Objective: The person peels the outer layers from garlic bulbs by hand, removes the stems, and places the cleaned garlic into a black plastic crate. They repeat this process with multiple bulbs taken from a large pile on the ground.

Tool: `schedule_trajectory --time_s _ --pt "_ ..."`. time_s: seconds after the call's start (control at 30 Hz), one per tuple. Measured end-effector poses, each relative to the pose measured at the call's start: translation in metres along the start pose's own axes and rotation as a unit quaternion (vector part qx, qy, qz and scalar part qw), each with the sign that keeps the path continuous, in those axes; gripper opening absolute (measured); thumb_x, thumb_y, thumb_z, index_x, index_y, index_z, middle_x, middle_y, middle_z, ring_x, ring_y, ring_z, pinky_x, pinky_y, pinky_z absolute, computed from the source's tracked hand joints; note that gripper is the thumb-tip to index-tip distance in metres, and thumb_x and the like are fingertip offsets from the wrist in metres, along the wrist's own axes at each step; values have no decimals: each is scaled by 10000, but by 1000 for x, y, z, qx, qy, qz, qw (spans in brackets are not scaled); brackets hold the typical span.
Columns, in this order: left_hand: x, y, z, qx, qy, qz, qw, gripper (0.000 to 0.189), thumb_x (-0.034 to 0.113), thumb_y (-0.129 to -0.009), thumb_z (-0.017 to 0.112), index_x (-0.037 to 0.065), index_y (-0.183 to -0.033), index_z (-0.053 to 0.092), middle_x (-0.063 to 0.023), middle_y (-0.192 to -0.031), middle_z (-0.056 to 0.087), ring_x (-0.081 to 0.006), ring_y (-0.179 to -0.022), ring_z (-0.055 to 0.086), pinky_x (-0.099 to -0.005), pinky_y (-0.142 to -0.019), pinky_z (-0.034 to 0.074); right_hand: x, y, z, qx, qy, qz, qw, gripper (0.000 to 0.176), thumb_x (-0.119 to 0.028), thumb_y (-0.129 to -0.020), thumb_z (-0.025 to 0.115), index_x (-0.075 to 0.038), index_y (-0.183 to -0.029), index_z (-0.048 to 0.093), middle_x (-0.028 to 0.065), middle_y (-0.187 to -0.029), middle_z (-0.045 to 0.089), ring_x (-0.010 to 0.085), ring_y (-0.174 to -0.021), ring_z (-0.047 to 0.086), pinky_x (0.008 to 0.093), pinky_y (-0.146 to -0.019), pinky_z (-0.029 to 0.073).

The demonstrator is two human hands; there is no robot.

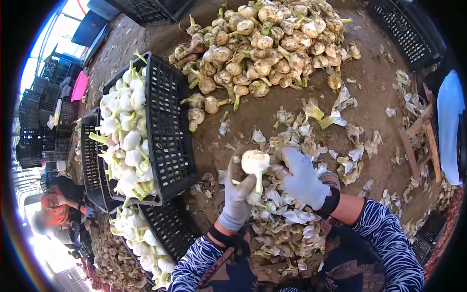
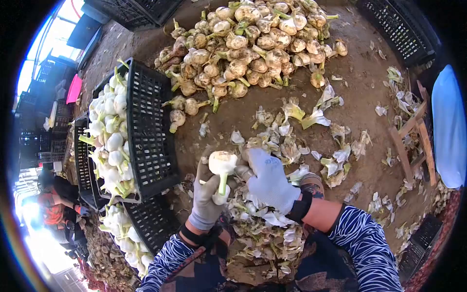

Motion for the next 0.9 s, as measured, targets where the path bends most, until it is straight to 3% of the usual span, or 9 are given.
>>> schedule_trajectory --time_s 0.13,0.2,0.37,0.5,0.57,0.6,0.7,0.77,0.9 --pt "-10 -4 -12 -104 110 25 988 697 269 -878 627 58 -1453 293 -125 -1277 527 -183 -926 636 -281 -711 562 6 2 6 13 -74 81 994 156 -128 -835 644 -30 -933 573 168 -844 590 372 -815 588 440 -692 461" --pt "-4 -5 -4 -61 41 5 997 677 263 -882 617 50 -1445 307 -121 -1250 543 -171 -892 637 -278 -697 556 4 2 4 27 88 -60 994 137 -133 -848 632 -46 -928 562 158 -846 587 367 -794 593 441 -677 463" --pt "-2 -11 -5 3 -137 -53 989 597 56 -843 600 20 -1394 372 -105 -1160 590 -153 -874 639 -286 -728 549 13 -6 -2 27 88 -82 992 171 -155 -838 626 -52 -949 546 144 -846 577 358 -778 597 443 -656 467" --pt "0 -3 0 14 -19 -106 994 540 -40 -826 578 32 -1338 422 -94 -1161 585 -150 -1007 602 -270 -840 530 -4 -8 3 -76 169 -141 973 232 -109 -730 642 -54 -933 543 151 -827 572 364 -765 591 444 -634 469" --pt "-23 -15 -22 83 -163 -49 982 530 0 -835 651 53 -1317 438 -86 -1134 587 -143 -972 604 -276 -828 534 -4 -3 8 -103 135 -108 980 219 -73 -698 604 -33 -910 566 188 -822 568 382 -768 575 450 -651 456" --pt "-19 -17 -16 61 -212 6 975 490 60 -858 684 79 -1284 443 -67 -1029 619 -143 -853 630 -253 -659 547 3 -3 9 -134 106 -62 983 265 -94 -700 621 -14 -950 584 209 -856 582 386 -808 582 454 -681 458" --pt "-44 -22 -25 47 -224 0 973 592 97 -840 717 41 -1341 408 -101 -1089 602 -182 -973 597 -288 -805 523 16 -5 -3 -10 167 -78 983 165 -12 -833 561 8 -996 552 183 -872 595 366 -821 597 401 -694 475" --pt "-35 -19 -21 14 -304 32 952 747 229 -817 745 8 -1408 347 -158 -1181 553 -213 -1072 554 -300 -869 496 57 -16 -18 -22 86 74 993 115 -44 -868 564 -4 -973 542 176 -871 600 353 -803 597 393 -696 479" --pt "-26 -12 -22 -67 -271 -59 958 763 264 -822 741 21 -1416 329 -142 -1191 558 -228 -1092 549 -326 -948 453 68 -25 -13 1 203 -74 976 109 -54 -851 574 -8 -946 546 175 -875 602 350 -797 595 411 -701 477"
Point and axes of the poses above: each hand's wrist, its own y-axis away from the middle knuckle, its own z-axis out of the palm, x = y × z, the point moved 3 cm from there along -y, towards the middle knuckle
